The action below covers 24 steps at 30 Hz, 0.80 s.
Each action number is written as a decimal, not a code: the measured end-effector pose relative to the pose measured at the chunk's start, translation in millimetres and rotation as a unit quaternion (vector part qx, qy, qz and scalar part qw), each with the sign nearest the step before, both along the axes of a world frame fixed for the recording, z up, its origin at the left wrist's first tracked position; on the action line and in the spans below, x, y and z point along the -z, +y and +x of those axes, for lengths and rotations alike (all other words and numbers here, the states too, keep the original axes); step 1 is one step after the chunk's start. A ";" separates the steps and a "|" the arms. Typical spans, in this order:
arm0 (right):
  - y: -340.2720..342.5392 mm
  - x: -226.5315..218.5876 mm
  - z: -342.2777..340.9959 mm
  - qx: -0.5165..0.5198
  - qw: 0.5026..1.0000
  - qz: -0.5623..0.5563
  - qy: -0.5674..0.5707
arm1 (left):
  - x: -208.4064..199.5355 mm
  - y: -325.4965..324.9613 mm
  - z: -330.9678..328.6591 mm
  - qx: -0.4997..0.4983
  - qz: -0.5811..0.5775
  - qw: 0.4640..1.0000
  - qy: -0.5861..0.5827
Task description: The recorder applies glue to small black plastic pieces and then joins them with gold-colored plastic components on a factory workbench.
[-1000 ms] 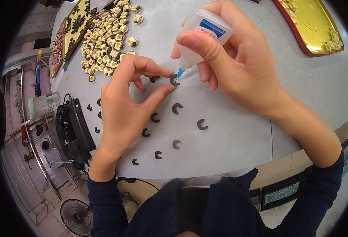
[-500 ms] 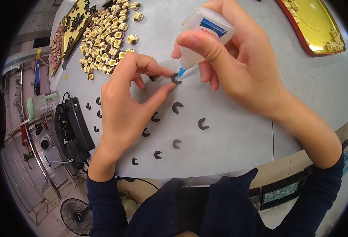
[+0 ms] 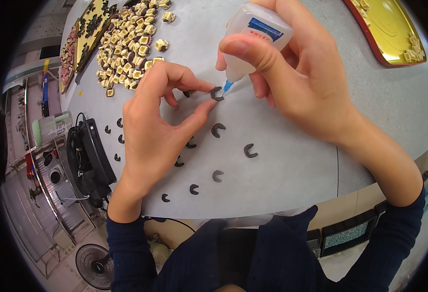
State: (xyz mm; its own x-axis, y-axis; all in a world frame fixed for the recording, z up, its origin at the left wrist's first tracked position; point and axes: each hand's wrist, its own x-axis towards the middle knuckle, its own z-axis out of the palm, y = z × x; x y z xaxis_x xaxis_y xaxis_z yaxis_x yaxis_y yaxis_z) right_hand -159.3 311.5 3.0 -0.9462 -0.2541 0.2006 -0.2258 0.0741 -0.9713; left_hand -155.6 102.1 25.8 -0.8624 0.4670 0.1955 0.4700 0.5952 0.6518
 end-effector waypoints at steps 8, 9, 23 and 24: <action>0.1 0.3 0.2 0.011 0.999 0.010 0.033 | 1.8 -0.6 -0.5 -0.003 0.002 1.000 0.021; -0.2 0.6 0.0 0.011 0.999 0.010 0.033 | 1.7 -0.7 -0.4 -0.003 0.002 1.000 0.021; 3.9 2.6 -2.9 0.058 0.996 0.009 0.064 | -0.4 -2.0 0.4 -0.007 -0.011 1.000 0.026; 3.3 0.4 -4.0 0.057 0.996 0.009 0.065 | -3.8 -3.7 0.0 -0.008 -0.011 1.000 0.027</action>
State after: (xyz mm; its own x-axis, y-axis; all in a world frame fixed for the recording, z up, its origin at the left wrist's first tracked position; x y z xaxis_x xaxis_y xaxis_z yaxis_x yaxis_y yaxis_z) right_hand -163.3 314.7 2.7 -0.9354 -0.1512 0.3197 -0.3387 0.1228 -0.9329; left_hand -155.6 98.3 29.6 -0.8586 0.4572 0.2319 0.4940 0.6171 0.6125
